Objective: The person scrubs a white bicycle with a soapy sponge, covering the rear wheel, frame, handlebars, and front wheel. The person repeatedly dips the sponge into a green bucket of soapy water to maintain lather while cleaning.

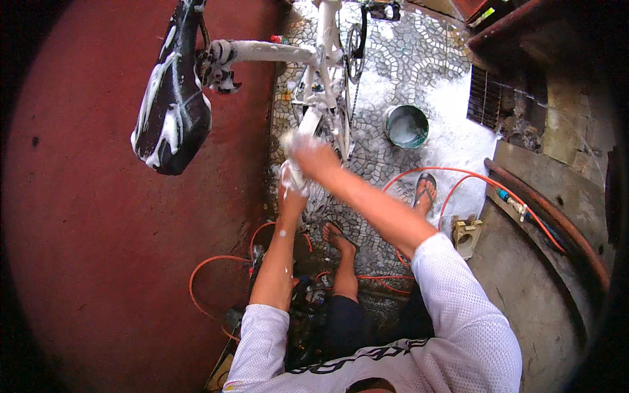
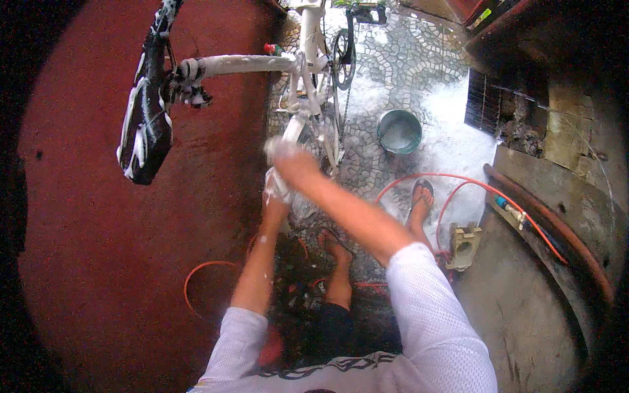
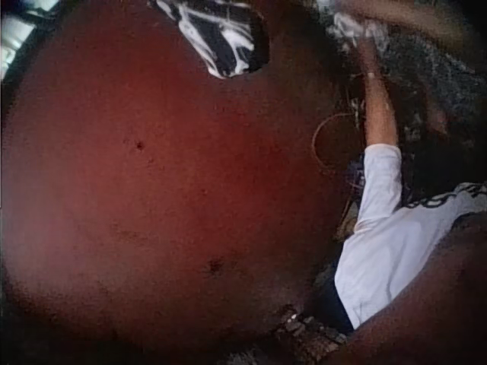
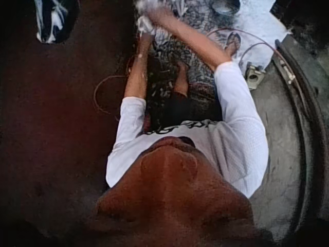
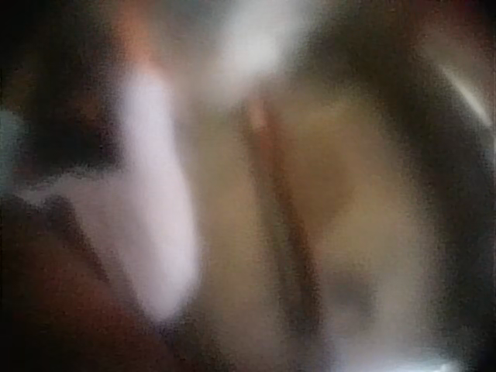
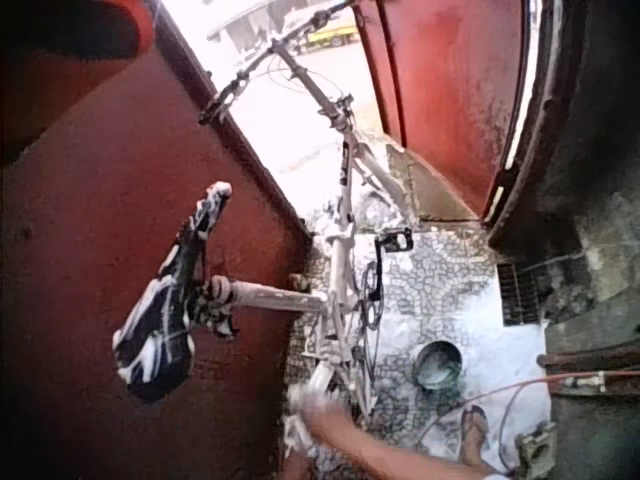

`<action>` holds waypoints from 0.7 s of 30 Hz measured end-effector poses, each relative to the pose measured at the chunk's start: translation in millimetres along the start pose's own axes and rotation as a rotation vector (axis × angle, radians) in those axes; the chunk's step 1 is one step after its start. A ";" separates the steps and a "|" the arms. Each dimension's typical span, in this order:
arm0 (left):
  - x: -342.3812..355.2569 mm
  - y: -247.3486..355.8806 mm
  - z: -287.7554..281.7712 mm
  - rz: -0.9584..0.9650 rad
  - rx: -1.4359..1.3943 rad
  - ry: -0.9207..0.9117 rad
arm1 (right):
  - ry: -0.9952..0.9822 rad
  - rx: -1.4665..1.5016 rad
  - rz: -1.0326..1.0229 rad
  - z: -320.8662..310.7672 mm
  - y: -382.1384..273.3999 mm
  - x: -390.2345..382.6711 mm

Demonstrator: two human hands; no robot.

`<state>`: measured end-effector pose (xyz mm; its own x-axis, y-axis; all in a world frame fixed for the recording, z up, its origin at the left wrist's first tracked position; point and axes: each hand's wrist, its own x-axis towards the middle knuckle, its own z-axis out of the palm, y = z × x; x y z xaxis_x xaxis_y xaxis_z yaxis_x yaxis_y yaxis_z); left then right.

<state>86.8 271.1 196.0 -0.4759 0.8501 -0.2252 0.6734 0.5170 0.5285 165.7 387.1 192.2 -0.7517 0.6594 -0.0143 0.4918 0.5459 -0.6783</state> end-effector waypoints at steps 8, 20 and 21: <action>-50.6 -17.2 -95.9 0.012 0.062 -0.283 | 0.037 0.052 0.099 -14.9 12.9 25.1; 156.3 300.8 -277.7 0.369 0.629 0.321 | -0.019 0.238 0.509 -77.2 218.9 -130.7; 172.9 306.4 -272.0 0.147 0.386 0.111 | -0.052 0.216 0.534 -86.1 237.6 -132.6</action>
<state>57.0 549.3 541.6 -0.4025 0.9128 -0.0695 0.8911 0.4081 0.1983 420.0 473.9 96.2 -0.4477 0.7849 -0.4284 0.7119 0.0231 -0.7019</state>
